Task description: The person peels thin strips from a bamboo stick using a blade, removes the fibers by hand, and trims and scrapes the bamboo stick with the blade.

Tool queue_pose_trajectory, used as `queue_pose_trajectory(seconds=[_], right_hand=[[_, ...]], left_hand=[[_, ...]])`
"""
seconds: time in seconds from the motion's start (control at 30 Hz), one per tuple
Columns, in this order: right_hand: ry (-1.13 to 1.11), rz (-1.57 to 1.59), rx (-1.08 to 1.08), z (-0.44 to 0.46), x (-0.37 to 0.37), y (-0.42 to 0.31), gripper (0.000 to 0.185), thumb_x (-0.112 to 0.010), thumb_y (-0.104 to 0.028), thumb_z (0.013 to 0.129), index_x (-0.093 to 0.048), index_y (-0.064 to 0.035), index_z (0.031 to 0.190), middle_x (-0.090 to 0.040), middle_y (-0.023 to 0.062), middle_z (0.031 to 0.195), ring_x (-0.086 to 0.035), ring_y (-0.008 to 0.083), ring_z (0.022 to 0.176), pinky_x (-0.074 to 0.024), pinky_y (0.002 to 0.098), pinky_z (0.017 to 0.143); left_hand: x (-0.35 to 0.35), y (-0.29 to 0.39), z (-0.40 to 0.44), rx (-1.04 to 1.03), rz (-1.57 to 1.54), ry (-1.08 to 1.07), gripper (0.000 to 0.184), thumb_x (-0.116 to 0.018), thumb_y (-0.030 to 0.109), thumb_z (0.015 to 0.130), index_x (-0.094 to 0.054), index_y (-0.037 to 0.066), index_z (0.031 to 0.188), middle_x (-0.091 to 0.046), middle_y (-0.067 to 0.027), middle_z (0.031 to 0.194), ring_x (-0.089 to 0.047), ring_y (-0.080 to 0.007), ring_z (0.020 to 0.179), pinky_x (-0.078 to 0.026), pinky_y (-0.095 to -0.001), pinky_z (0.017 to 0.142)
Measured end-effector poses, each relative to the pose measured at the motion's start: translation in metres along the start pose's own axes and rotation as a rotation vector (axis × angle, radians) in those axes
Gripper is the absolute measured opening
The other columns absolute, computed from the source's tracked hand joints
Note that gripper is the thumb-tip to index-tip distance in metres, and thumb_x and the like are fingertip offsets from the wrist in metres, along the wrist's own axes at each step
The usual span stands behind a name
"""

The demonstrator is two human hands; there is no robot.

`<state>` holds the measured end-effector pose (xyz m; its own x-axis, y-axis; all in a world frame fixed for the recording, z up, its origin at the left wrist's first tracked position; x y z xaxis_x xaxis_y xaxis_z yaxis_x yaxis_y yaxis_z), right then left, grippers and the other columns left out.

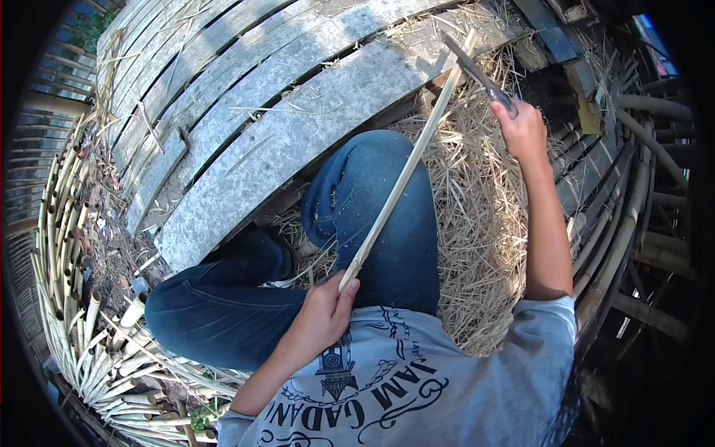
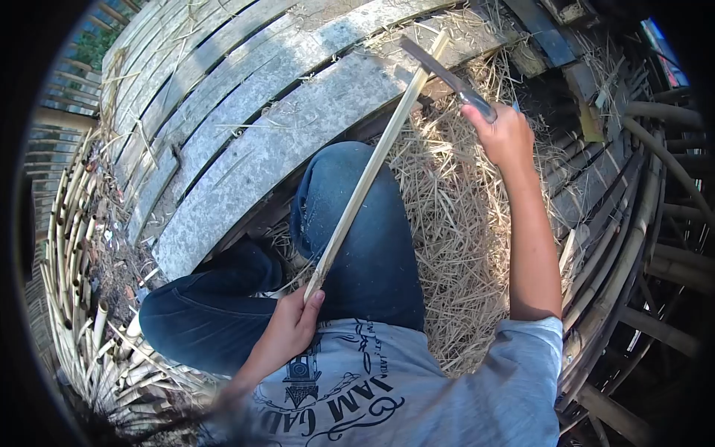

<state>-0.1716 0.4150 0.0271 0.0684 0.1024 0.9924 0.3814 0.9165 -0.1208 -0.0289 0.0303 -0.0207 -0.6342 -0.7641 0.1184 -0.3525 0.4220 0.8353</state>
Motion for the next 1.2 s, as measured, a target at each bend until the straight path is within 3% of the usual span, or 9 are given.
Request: queue_pose_trajectory(seconds=[0.07,0.17,0.33,0.63,0.77,0.87,1.0,1.07,1.2], right_hand=[[0.004,0.034,-0.507,0.020,0.023,0.090,0.085,-0.038,-0.078,0.081,-0.068,-0.0003,0.098,-0.067,0.0247,0.094,-0.064,0.0395,0.097,-0.0469,0.0453,0.085],[0.058,-0.228,-0.589,-0.003,0.058,0.138,0.083,-0.040,-0.076,0.082,-0.068,-0.0010,0.105,-0.068,0.0205,0.097,-0.064,0.0370,0.097,-0.0464,0.0417,0.087],[0.101,0.587,-0.291,-0.084,-0.009,0.088,0.059,-0.050,-0.054,0.092,-0.048,-0.0031,0.062,-0.043,0.0000,0.052,-0.038,0.0129,0.047,-0.0319,0.0327,0.046],[-0.077,0.160,0.519,-0.086,-0.016,-0.075,0.065,-0.065,-0.070,0.070,-0.060,-0.0059,0.066,-0.056,0.0097,0.051,-0.058,0.0268,0.049,-0.0471,0.0358,0.052],[-0.097,0.042,-0.381,-0.001,0.001,0.060,0.073,-0.049,-0.070,0.082,-0.068,0.0013,0.083,-0.067,0.0233,0.079,-0.066,0.0386,0.081,-0.0487,0.0459,0.074],[0.029,-0.102,-0.418,-0.005,0.032,0.106,0.077,-0.046,-0.072,0.081,-0.070,0.0013,0.091,-0.068,0.0246,0.088,-0.065,0.0400,0.091,-0.0478,0.0450,0.082],[0.093,0.647,-0.367,-0.064,-0.009,0.092,0.060,-0.040,-0.052,0.098,-0.048,-0.0045,0.062,-0.043,0.0027,0.049,-0.044,0.0122,0.043,-0.0364,0.0300,0.042],[0.006,0.827,-0.336,-0.102,-0.032,0.053,0.064,-0.033,-0.056,0.098,-0.049,-0.0046,0.063,-0.046,0.0032,0.051,-0.046,0.0123,0.041,-0.0374,0.0259,0.040],[-0.196,1.066,-0.161,-0.154,-0.063,-0.028,0.065,-0.053,-0.065,0.086,-0.047,-0.0041,0.063,-0.047,0.0003,0.053,-0.048,0.0093,0.047,-0.0387,0.0259,0.043]], left_hand=[[0.003,-0.030,-0.015,0.004,0.055,-0.029,0.024,-0.048,0.018,0.098,-0.053,-0.003,0.090,-0.048,-0.0195,0.059,-0.048,-0.0343,0.051,-0.041,-0.0389,0.054],[0.015,-0.045,-0.029,0.012,0.032,-0.078,0.024,-0.047,0.019,0.098,-0.052,-0.003,0.090,-0.047,-0.0177,0.060,-0.044,-0.0274,0.053,-0.040,-0.0371,0.055],[0.009,-0.061,-0.024,0.139,-0.141,-0.221,0.027,-0.046,0.021,0.099,-0.050,-0.004,0.089,-0.045,-0.0093,0.063,-0.039,-0.0138,0.062,-0.039,-0.0336,0.058],[0.014,-0.053,-0.037,0.165,0.038,-0.154,0.028,-0.047,0.021,0.099,-0.051,-0.002,0.084,-0.047,-0.0108,0.059,-0.042,-0.0169,0.054,-0.039,-0.0345,0.054],[0.013,-0.053,-0.049,0.063,0.168,-0.110,0.026,-0.049,0.021,0.097,-0.054,-0.003,0.088,-0.051,-0.0155,0.059,-0.047,-0.0271,0.049,-0.041,-0.0376,0.052],[0.017,-0.058,-0.061,0.130,0.091,-0.121,0.025,-0.049,0.020,0.097,-0.055,-0.003,0.090,-0.052,-0.0169,0.061,-0.047,-0.0310,0.051,-0.042,-0.0382,0.054],[0.015,-0.072,-0.053,0.168,-0.076,-0.132,0.025,-0.047,0.018,0.098,-0.054,-0.004,0.089,-0.049,-0.0115,0.062,-0.042,-0.0156,0.059,-0.040,-0.0335,0.058],[0.015,-0.074,-0.047,0.178,-0.095,-0.155,0.026,-0.047,0.019,0.099,-0.052,-0.004,0.087,-0.045,-0.0058,0.062,-0.038,-0.0110,0.064,-0.039,-0.0314,0.058],[0.012,-0.077,-0.040,0.269,-0.222,-0.211,0.034,-0.046,0.024,0.100,-0.048,0.000,0.076,-0.042,0.0030,0.061,-0.035,-0.0077,0.061,-0.034,-0.0273,0.054]])
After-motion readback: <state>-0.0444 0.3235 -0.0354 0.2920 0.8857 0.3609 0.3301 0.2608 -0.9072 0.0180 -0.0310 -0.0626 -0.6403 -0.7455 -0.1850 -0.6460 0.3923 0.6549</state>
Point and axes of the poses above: each hand's wrist, its own z-axis towards the middle knuckle, its own x-axis out of the back of the hand, y = z × x, the point moved 8 cm from there along z, towards the middle knuckle
